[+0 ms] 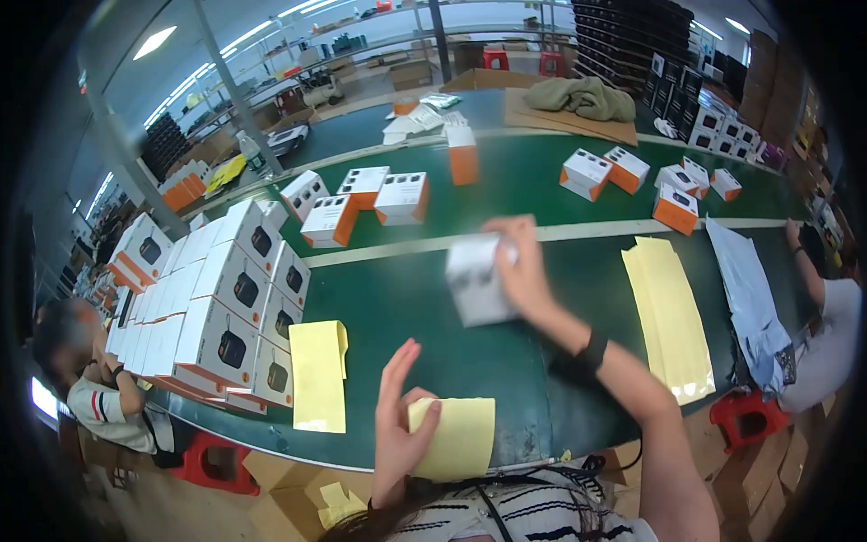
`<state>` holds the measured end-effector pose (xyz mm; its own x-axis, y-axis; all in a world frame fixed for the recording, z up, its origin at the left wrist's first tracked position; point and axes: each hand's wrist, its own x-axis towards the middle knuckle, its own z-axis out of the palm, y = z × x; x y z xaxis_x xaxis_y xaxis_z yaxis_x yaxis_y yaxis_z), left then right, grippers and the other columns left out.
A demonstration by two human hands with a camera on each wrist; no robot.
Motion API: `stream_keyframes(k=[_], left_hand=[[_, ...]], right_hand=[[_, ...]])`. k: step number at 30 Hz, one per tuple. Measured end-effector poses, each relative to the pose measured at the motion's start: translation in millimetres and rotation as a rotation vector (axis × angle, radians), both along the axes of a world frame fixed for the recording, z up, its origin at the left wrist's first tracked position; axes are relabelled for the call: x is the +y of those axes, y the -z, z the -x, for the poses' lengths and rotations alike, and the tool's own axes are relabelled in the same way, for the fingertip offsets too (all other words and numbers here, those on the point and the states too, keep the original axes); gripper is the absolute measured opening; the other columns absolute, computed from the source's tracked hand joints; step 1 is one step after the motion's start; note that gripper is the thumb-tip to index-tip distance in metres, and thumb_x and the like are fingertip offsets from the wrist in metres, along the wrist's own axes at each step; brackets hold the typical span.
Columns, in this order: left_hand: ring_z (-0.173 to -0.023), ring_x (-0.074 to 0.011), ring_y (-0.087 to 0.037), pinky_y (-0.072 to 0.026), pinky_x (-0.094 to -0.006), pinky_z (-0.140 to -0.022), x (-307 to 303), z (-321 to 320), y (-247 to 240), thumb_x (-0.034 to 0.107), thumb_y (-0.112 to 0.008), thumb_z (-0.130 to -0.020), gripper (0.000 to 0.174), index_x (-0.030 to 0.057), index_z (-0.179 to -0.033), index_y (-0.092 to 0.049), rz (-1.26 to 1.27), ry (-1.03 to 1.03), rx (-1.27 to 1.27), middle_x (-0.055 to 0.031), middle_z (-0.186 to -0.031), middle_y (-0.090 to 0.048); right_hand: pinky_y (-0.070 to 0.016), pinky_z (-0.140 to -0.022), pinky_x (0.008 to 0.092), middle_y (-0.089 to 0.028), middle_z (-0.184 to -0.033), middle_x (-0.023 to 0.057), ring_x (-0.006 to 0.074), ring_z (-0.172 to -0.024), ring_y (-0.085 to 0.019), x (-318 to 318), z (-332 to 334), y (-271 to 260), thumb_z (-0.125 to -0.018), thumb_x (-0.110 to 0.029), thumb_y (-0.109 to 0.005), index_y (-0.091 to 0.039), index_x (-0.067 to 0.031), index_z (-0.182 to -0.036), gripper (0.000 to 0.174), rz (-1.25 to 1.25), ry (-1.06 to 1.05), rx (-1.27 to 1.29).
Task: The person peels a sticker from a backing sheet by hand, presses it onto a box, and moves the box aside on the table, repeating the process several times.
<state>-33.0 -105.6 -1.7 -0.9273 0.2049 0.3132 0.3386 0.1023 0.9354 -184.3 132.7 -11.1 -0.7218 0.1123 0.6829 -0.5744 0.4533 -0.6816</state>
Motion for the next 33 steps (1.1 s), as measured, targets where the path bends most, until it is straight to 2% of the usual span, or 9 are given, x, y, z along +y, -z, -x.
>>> stream_keyframes(k=[4, 9, 13, 17, 20, 22, 25, 28, 33], left_hand=[[-0.087, -0.0111, -0.061, -0.0480, -0.0223, -0.077, -27.7, -8.1, 1.9, -0.012, -0.057, -0.083, 0.060, -0.0003, -0.138, -0.039, -0.214, -0.186, -0.181, -0.0131, -0.106, -0.064], [-0.089, -0.0132, -0.060, -0.0447, -0.0238, -0.081, -51.1, -14.0, 15.4, -0.011, -0.060, -0.083, 0.042, 0.0011, -0.121, -0.047, -0.223, -0.491, -0.126, -0.0101, -0.097, -0.064], [-0.088, -0.0106, -0.057, -0.0458, -0.0220, -0.076, -45.4, -8.1, -4.2, -0.010, -0.063, -0.084, 0.036, 0.0047, -0.112, -0.046, -0.383, -0.565, -0.126, -0.0081, -0.097, -0.062], [-0.093, -0.0122, -0.057, -0.0476, -0.0249, -0.084, -35.6, 9.1, -43.2, -0.013, -0.066, -0.082, 0.031, -0.0001, -0.105, -0.049, -0.401, -0.600, -0.050, -0.0058, -0.097, -0.055], [-0.090, -0.0103, -0.057, -0.0487, -0.0237, -0.081, -29.7, 10.5, -66.1, -0.011, -0.067, -0.083, 0.028, -0.0014, -0.105, -0.053, -0.420, -0.624, 0.038, -0.0057, -0.097, -0.056], [-0.089, -0.0086, -0.056, -0.0494, -0.0214, -0.078, -24.4, 4.3, -71.6, -0.011, -0.067, -0.082, 0.029, -0.0022, -0.107, -0.055, -0.462, -0.595, 0.021, -0.0053, -0.098, -0.057], [-0.090, -0.0073, -0.055, -0.0501, -0.0189, -0.075, -11.5, 0.3, -69.6, -0.012, -0.068, -0.082, 0.030, -0.0025, -0.107, -0.055, -0.536, -0.497, 0.011, -0.0058, -0.100, -0.058], [-0.085, -0.0093, -0.062, -0.0545, -0.0202, -0.071, 6.0, -11.7, -67.6, -0.012, -0.068, -0.081, 0.033, -0.0019, -0.108, -0.053, -0.518, -0.398, -0.042, -0.0062, -0.096, -0.060], [-0.083, -0.0127, -0.068, -0.0573, -0.0224, -0.069, 41.3, -27.1, -64.4, -0.011, -0.069, -0.081, 0.037, -0.0013, -0.111, -0.048, -0.495, -0.230, -0.081, -0.0075, -0.092, -0.064]], right_hand=[[-0.0372, -0.089, 0.0439, -0.043, -0.109, 0.0159, 0.0329, -0.102, -0.044, 79.1, 119.8, 1.2, -0.089, -0.007, -0.054, -0.061, -0.0110, -0.111, 0.024, -0.483, 0.598, 0.235], [-0.0372, -0.089, 0.0577, -0.045, -0.116, 0.0182, 0.0366, -0.110, -0.043, 126.5, 208.1, 32.5, -0.094, -0.039, -0.054, -0.054, -0.0098, -0.123, 0.041, -1.045, 0.760, 0.018], [-0.0310, -0.095, 0.0723, -0.039, -0.132, 0.0305, 0.0497, -0.127, -0.035, 55.3, 281.2, 10.3, -0.079, -0.076, -0.053, -0.027, -0.0173, -0.149, 0.095, -0.399, 0.699, -0.250], [-0.0405, -0.099, 0.0608, -0.035, -0.137, 0.0397, 0.0584, -0.124, -0.041, 73.3, 381.5, 33.2, -0.080, -0.054, -0.065, -0.027, -0.0268, -0.150, 0.085, -0.464, 0.431, -0.378], [-0.0439, -0.094, 0.0574, -0.040, -0.134, 0.0322, 0.0515, -0.118, -0.049, 65.6, 321.2, 10.7, -0.081, -0.047, -0.063, -0.030, -0.0329, -0.148, 0.076, -0.453, 0.543, -0.362], [-0.0475, -0.091, 0.0492, -0.049, -0.126, 0.0250, 0.0397, -0.108, -0.058, 65.1, 238.4, -3.4, -0.080, -0.048, -0.066, -0.033, -0.0279, -0.149, 0.079, -0.428, 0.500, 0.077], [-0.0558, -0.075, 0.0351, -0.050, -0.122, 0.0165, 0.0238, -0.089, -0.064, 37.5, 78.8, -44.8, -0.082, -0.015, -0.065, -0.038, -0.0209, -0.147, 0.070, -0.343, 0.098, 0.244], [-0.0497, -0.090, 0.0379, -0.052, -0.128, 0.0170, 0.0278, -0.112, -0.059, 39.6, -44.4, -43.3, -0.077, -0.009, -0.060, -0.024, -0.0158, -0.151, 0.082, -0.312, -0.251, -0.146], [-0.0331, -0.109, 0.0409, -0.046, -0.142, 0.0161, 0.0299, -0.128, -0.048, 37.8, -149.6, -29.9, -0.080, -0.019, -0.063, -0.031, -0.0056, -0.145, 0.074, -0.635, 0.043, -0.129]])
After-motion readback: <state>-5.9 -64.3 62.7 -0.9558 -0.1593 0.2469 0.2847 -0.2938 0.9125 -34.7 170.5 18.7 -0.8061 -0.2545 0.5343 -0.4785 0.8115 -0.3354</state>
